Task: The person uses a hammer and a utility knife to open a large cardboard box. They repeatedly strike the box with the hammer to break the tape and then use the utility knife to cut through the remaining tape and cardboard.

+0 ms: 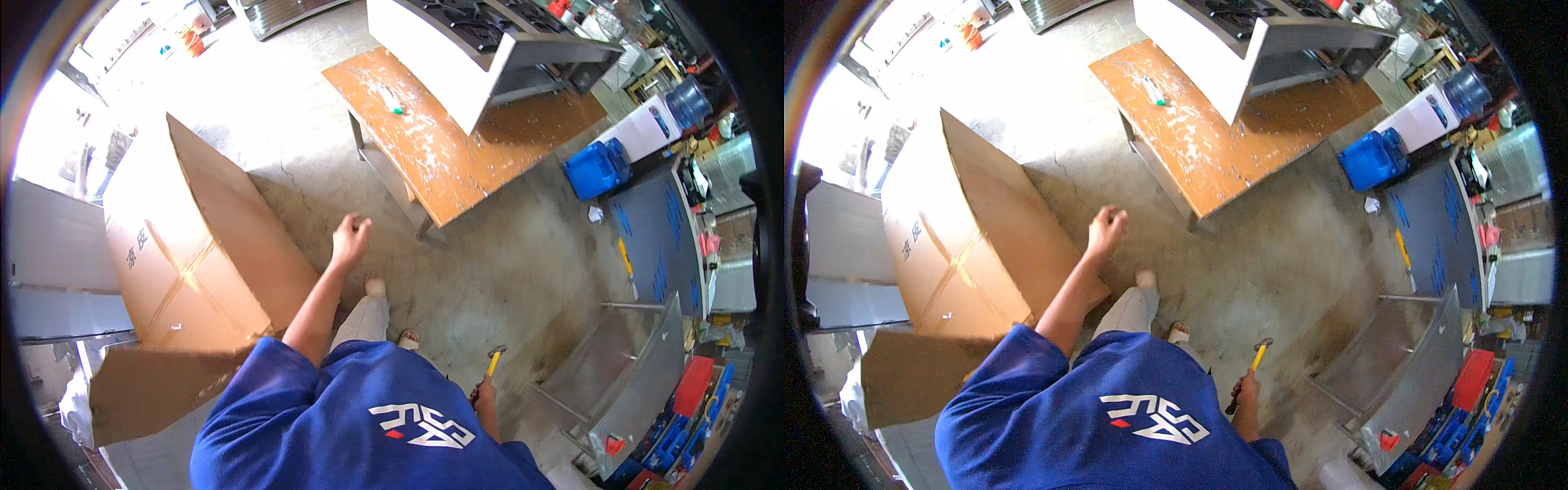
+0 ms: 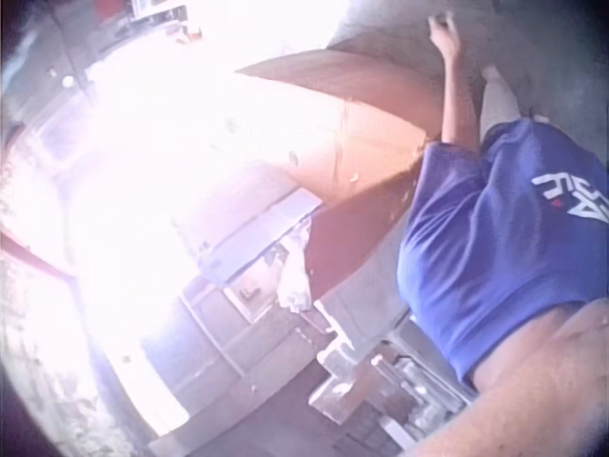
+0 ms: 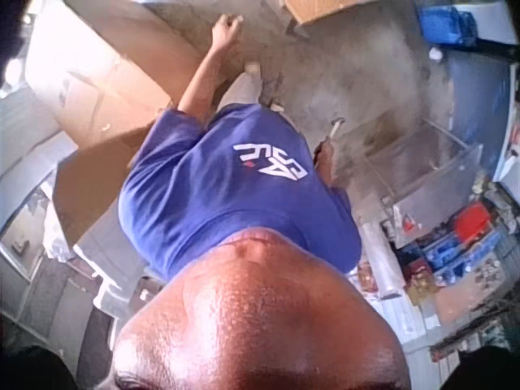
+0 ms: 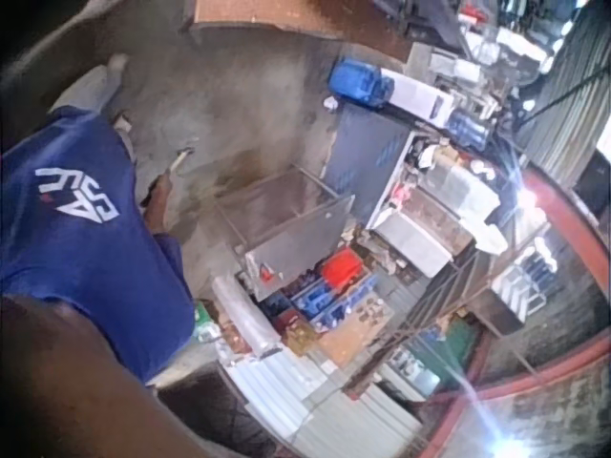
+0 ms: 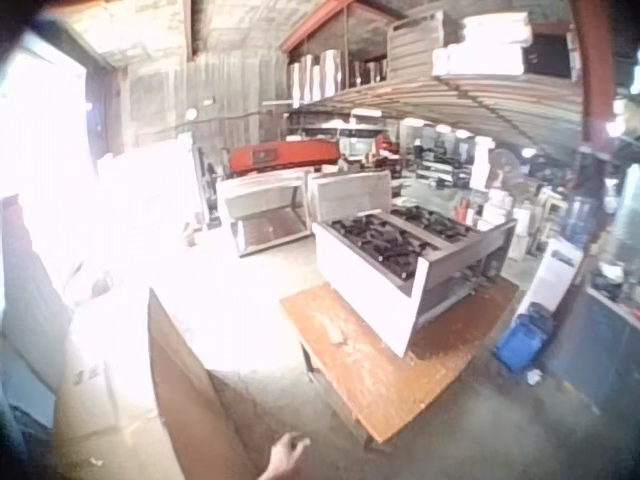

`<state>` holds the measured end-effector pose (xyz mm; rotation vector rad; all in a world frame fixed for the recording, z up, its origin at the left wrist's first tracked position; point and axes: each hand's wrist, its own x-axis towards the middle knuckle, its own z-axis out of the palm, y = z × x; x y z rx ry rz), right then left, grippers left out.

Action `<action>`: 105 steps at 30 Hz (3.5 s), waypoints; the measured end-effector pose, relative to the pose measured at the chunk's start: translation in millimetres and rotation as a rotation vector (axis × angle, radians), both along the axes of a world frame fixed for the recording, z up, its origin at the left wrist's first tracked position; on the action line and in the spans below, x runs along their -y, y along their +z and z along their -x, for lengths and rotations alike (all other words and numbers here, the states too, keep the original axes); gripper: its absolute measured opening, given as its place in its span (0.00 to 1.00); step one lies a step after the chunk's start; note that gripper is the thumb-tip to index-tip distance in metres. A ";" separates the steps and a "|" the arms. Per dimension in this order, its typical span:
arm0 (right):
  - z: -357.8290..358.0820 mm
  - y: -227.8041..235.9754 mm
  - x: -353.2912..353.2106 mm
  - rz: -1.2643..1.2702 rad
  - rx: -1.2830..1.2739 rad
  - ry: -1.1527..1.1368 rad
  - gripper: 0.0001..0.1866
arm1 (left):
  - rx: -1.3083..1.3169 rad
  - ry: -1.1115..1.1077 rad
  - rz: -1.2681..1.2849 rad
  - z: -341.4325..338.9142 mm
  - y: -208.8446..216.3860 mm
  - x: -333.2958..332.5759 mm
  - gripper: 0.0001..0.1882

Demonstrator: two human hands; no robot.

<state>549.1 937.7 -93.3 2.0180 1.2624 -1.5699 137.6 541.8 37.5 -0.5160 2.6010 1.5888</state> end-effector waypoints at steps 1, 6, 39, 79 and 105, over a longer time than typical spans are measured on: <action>23.4 4.3 -6.0 -0.016 0.008 0.016 0.26 | -0.001 0.052 -0.002 46.5 -9.6 5.5 0.23; 109.5 30.7 8.4 -0.132 -0.009 0.137 0.27 | -0.104 0.173 -0.036 287.2 -25.6 -1.9 0.20; 337.1 160.1 78.0 -0.179 0.232 0.340 0.27 | -0.006 -0.041 0.285 628.5 -85.2 14.0 0.15; 387.6 22.4 -136.3 0.082 0.137 1.218 0.28 | -0.146 0.241 -0.441 -228.4 92.8 -80.8 0.09; -104.1 -17.9 330.7 0.336 -0.193 1.198 0.25 | -0.097 0.876 -0.399 -770.9 -41.9 277.4 0.08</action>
